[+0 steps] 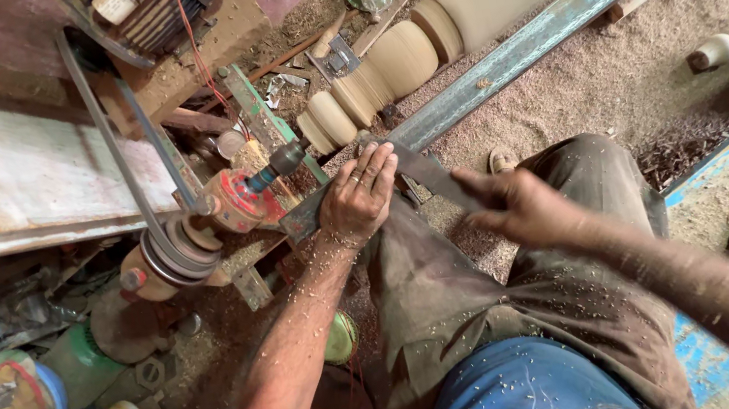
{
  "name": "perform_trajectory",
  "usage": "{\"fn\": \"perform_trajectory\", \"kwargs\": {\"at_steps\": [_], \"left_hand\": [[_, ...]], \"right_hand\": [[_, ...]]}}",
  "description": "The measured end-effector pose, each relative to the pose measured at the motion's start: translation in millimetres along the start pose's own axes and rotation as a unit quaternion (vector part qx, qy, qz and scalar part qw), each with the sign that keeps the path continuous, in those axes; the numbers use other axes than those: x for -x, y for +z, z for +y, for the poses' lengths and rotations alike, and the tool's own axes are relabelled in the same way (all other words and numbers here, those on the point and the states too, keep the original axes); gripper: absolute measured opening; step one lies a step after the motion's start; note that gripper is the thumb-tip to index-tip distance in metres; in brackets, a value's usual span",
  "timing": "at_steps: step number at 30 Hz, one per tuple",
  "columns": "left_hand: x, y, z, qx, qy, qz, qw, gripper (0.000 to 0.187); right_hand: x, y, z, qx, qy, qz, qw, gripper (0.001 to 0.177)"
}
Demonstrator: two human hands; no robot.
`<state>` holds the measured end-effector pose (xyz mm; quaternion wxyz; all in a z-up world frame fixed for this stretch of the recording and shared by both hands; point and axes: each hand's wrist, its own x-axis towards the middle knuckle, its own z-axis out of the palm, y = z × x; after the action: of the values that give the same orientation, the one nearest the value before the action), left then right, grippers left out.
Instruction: The person shapes a piece of wood on a lathe using a chisel, removing layers of wood to create a decorative profile.
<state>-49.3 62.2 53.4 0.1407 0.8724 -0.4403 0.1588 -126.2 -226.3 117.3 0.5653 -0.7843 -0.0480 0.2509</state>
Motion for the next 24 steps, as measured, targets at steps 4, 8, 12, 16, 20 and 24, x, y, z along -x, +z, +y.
{"fn": "perform_trajectory", "kwargs": {"at_steps": [4, 8, 12, 16, 20, 24], "left_hand": [[12, 17, -9, 0.02, -0.005, 0.015, 1.0, 0.044], [18, 27, -20, -0.001, 0.022, -0.024, 0.999, 0.061], [25, 22, -36, 0.008, 0.06, -0.072, 0.996, 0.069], [29, 24, -49, 0.017, 0.063, -0.043, 0.997, 0.058], [25, 5, -46, 0.015, 0.05, -0.065, 0.997, 0.05], [16, -28, -44, 0.067, 0.044, -0.102, 0.992, 0.053]], "right_hand": [[22, 101, 2, -0.068, -0.099, 0.163, 0.979, 0.08], [15, 157, -30, -0.275, 0.097, 0.199, 0.936, 0.085], [2, 179, -58, -0.352, 0.132, 0.215, 0.901, 0.09], [-16, 215, -65, -0.391, 0.113, 0.227, 0.885, 0.092], [-39, 252, -64, -0.465, 0.045, 0.258, 0.845, 0.09], [-49, 270, -56, -0.488, 0.037, 0.264, 0.831, 0.089]]}}
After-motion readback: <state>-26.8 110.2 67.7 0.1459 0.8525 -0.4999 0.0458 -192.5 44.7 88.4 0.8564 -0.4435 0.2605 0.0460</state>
